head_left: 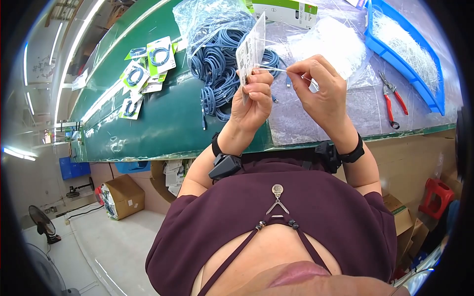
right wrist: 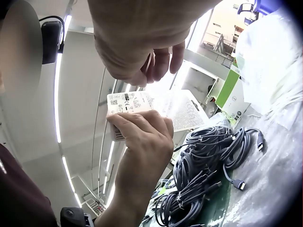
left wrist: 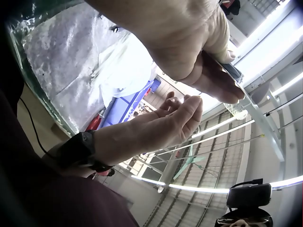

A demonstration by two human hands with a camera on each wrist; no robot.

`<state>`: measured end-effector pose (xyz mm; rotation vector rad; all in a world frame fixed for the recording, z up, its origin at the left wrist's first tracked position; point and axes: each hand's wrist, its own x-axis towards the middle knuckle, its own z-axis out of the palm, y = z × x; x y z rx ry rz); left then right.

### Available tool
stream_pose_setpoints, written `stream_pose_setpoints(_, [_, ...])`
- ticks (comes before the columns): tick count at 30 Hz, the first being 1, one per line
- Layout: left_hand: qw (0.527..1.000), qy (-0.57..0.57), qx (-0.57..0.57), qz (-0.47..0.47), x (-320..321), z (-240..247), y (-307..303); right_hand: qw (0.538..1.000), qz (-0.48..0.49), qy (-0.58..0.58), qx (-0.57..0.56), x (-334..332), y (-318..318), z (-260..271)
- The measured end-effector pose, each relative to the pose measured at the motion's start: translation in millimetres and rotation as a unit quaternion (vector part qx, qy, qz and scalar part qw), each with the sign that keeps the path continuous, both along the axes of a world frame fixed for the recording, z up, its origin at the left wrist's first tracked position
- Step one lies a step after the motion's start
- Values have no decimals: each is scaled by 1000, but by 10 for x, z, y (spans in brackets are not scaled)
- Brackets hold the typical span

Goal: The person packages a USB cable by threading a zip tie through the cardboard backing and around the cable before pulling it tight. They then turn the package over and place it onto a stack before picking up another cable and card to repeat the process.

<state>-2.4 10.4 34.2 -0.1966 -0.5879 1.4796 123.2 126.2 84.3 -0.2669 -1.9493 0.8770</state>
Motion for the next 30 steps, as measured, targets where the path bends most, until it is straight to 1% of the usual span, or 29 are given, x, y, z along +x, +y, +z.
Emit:
stream_pose_setpoints(5, [1000,-6,-14,-5,6,-36,5,1000,18,-15,-11,-7,-46,-10])
stream_pose_setpoints(8, [991,127,-40,18,-15,-148,26,997,63,-9,-32,-64,-58,-6])
stream_pose_setpoints(9, [991,125,-38,19,-19,-158,34,997,63,-12,-30,-64,-38,-22])
stream_pose_setpoints(10, [976,203,-74,42,-32,-161,32,996,74,-20,-44,-66,-12,-50])
stream_pose_setpoints(12, [921,350,-143,91,-61,-141,28,992,95,-38,-70,-80,46,-126])
stream_pose_setpoints(13, [923,346,-139,95,-60,-119,35,992,97,-43,-64,-94,73,-194])
stream_pose_setpoints(16, [825,499,-212,161,11,115,69,959,143,5,-243,-97,131,-459])
stream_pose_setpoints(17, [829,493,-208,163,26,155,75,961,142,-2,-239,-76,150,-476])
stream_pose_setpoints(20, [816,512,-220,154,81,208,68,920,173,31,-351,-11,187,-495])
stream_pose_setpoints(21, [822,502,-218,158,89,193,63,921,173,20,-348,-3,198,-542])
stream_pose_setpoints(24, [796,526,-253,161,113,108,78,932,205,60,-292,0,274,-708])
stream_pose_setpoints(25, [801,516,-254,167,141,90,87,933,209,48,-290,29,292,-684])
stream_pose_setpoints(26, [783,525,-272,193,157,83,92,958,145,33,-247,53,307,-635])
stream_pose_setpoints(28, [740,546,-309,244,153,88,78,988,17,14,-155,71,320,-522])
stream_pose_setpoints(29, [740,542,-310,251,140,92,69,988,24,11,-152,94,334,-471])
stream_pose_setpoints(30, [723,555,-312,268,130,94,62,1000,25,-3,4,149,353,-417])
